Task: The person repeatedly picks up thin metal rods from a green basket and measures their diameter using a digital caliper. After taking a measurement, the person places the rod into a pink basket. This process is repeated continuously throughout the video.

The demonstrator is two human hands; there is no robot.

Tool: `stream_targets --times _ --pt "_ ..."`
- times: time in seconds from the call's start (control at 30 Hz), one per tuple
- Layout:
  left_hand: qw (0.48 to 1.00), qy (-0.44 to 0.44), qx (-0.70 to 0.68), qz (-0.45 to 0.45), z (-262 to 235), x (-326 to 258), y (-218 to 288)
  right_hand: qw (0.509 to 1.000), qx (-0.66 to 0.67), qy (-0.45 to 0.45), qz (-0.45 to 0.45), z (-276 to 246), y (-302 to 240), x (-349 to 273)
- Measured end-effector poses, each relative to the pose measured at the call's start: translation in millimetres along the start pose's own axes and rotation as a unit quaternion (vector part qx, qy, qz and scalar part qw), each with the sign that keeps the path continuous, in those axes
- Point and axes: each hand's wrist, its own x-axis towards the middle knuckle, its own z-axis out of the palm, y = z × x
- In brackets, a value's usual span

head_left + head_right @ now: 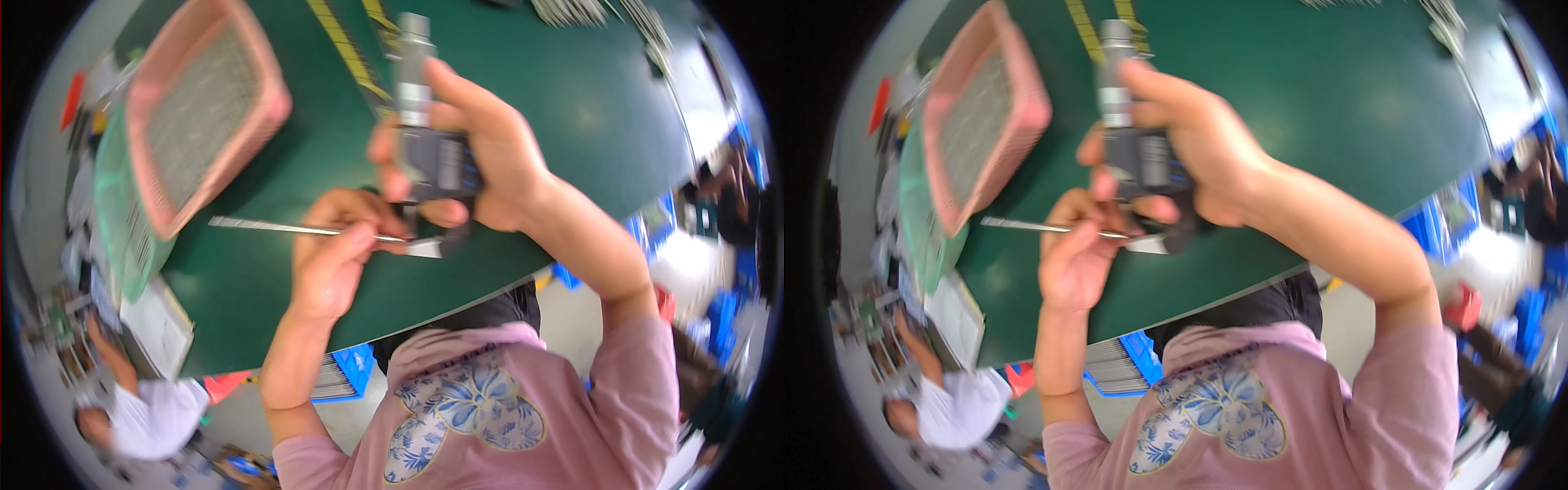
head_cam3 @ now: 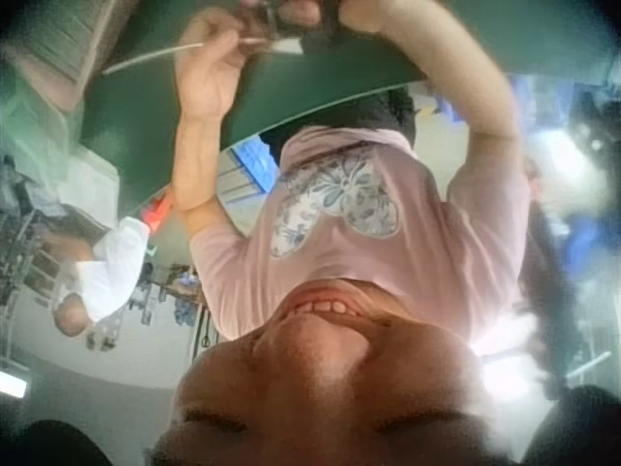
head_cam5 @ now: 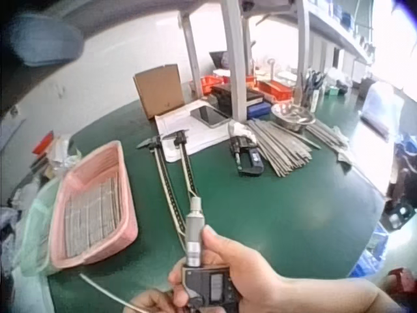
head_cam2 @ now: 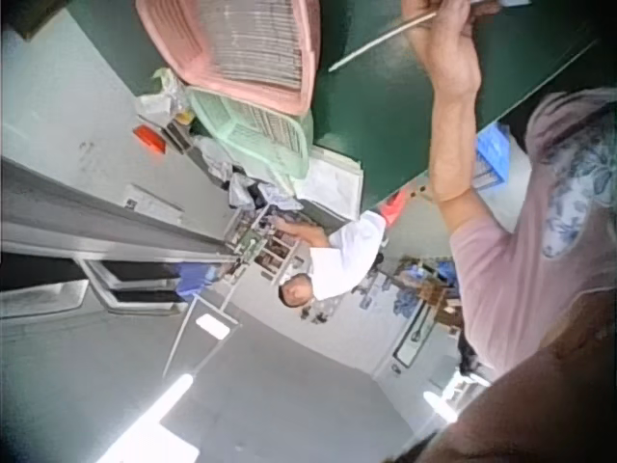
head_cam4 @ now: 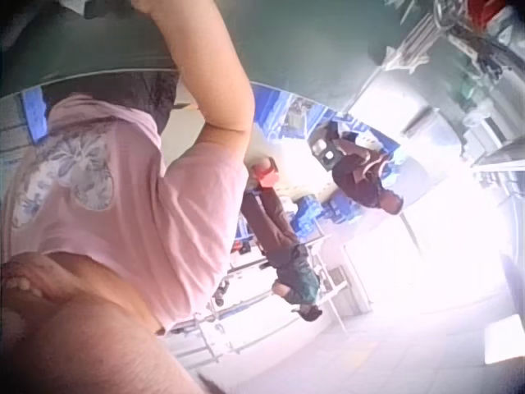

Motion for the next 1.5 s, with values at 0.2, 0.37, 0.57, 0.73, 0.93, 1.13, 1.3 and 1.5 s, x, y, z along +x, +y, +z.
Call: stream_targets --times 0.2,0.37,0.57,0.73,0.93,1.13,1.3,1.5 --pt "0.986 0.129 0.026 0.106 -18 -25 32 0.997 0.037 0.058 -0.03 7 -2 -4" --pt "0.884 0.312 0.271 0.217 -82 -79 101 0.998 0.019 0.057 -0.034 9 5 -5" --pt "0.628 0.351 0.68 0.14 -207 -118 184 0.998 -0.002 0.049 -0.044 12 7 -4" --pt "0.617 0.259 0.743 0.017 -265 -100 202 0.998 -0.001 0.039 -0.058 9 0 -7" --pt "0.693 0.294 0.658 0.02 -246 -93 205 0.996 0.013 -0.001 -0.091 -2 -2 -3" --pt "0.634 0.143 0.735 0.193 -142 38 191 0.997 0.034 0.002 -0.066 -9 5 -4" --pt "0.601 0.131 0.749 0.244 -145 147 163 0.998 0.012 -0.028 -0.063 -5 11 9" --pt "0.68 0.115 0.701 0.184 -149 206 152 0.996 0.05 -0.014 -0.075 -18 5 7"
